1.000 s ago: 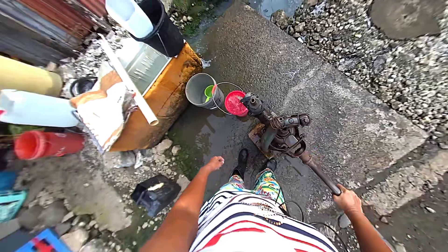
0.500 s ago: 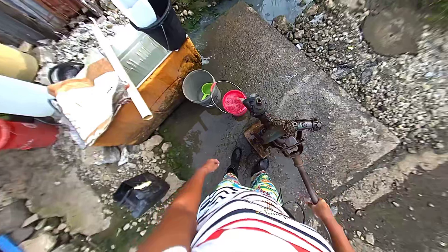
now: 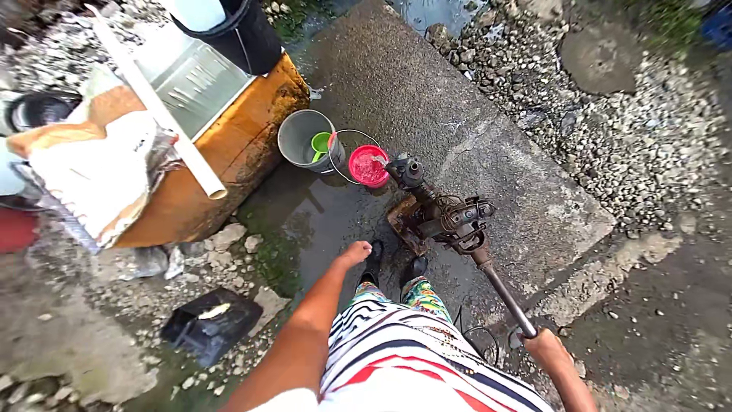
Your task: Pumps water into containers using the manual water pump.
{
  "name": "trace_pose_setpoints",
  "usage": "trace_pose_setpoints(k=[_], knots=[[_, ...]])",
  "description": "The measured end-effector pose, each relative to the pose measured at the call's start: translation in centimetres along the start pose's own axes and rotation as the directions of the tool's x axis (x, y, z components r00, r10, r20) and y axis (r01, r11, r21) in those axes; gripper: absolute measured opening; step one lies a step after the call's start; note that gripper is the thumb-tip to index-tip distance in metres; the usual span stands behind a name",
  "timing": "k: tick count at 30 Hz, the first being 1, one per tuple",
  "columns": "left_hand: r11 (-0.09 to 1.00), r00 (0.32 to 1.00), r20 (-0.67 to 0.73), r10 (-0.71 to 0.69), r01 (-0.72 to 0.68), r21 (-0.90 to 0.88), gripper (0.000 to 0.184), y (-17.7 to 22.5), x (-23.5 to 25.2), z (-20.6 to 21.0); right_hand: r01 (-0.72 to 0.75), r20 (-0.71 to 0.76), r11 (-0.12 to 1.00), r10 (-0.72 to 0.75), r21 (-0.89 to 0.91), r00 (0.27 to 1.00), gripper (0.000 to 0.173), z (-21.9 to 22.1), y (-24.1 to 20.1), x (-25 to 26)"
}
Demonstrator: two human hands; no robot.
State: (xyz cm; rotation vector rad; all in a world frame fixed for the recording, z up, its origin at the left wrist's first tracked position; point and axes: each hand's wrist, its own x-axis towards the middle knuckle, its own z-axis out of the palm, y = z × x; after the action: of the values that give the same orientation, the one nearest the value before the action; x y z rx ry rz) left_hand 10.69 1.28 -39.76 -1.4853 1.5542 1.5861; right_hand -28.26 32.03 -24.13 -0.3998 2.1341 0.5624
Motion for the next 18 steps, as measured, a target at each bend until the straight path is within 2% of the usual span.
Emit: trace_pose_setpoints(k=[2,5,10,12,14,18], knots=[[0.999,1.0,-0.011,-0.022,0.022,0.023,0.037,-0.6,-0.3,-0.2,0.024,-0.074,0.999,-0.026,-0.024,0.997,0.036,0.9,0.4,3.1],[0.993,0.993,-0.04,-0.114,0.116,0.035,0.036,-2.0,-1.6,-0.6,0.12,-0.145,0.988,-0.134,-0.1,0.98,0.043,0.7,1.1,7.7],[0.968,0.964,-0.091,-0.251,0.251,-0.006,0.035,-3.8,-4.3,0.2,0.303,-0.096,0.947,-0.313,-0.102,0.945,0.041,1.9,1.3,16.1],[0.967,0.962,-0.102,-0.255,0.256,0.004,0.034,-4.1,-5.2,0.4,0.289,-0.064,0.952,-0.297,-0.102,0.953,0.041,3.0,0.0,18.2],[0.969,0.966,-0.087,-0.244,0.246,0.015,0.035,-4.6,-5.7,1.1,0.216,-0.031,0.975,-0.217,-0.049,0.976,0.04,4.0,-1.0,19.3],[0.974,0.972,-0.066,-0.225,0.226,0.018,0.035,-5.1,-6.2,1.7,0.168,0.075,0.963,-0.188,0.212,0.979,0.041,6.3,-3.4,20.0]])
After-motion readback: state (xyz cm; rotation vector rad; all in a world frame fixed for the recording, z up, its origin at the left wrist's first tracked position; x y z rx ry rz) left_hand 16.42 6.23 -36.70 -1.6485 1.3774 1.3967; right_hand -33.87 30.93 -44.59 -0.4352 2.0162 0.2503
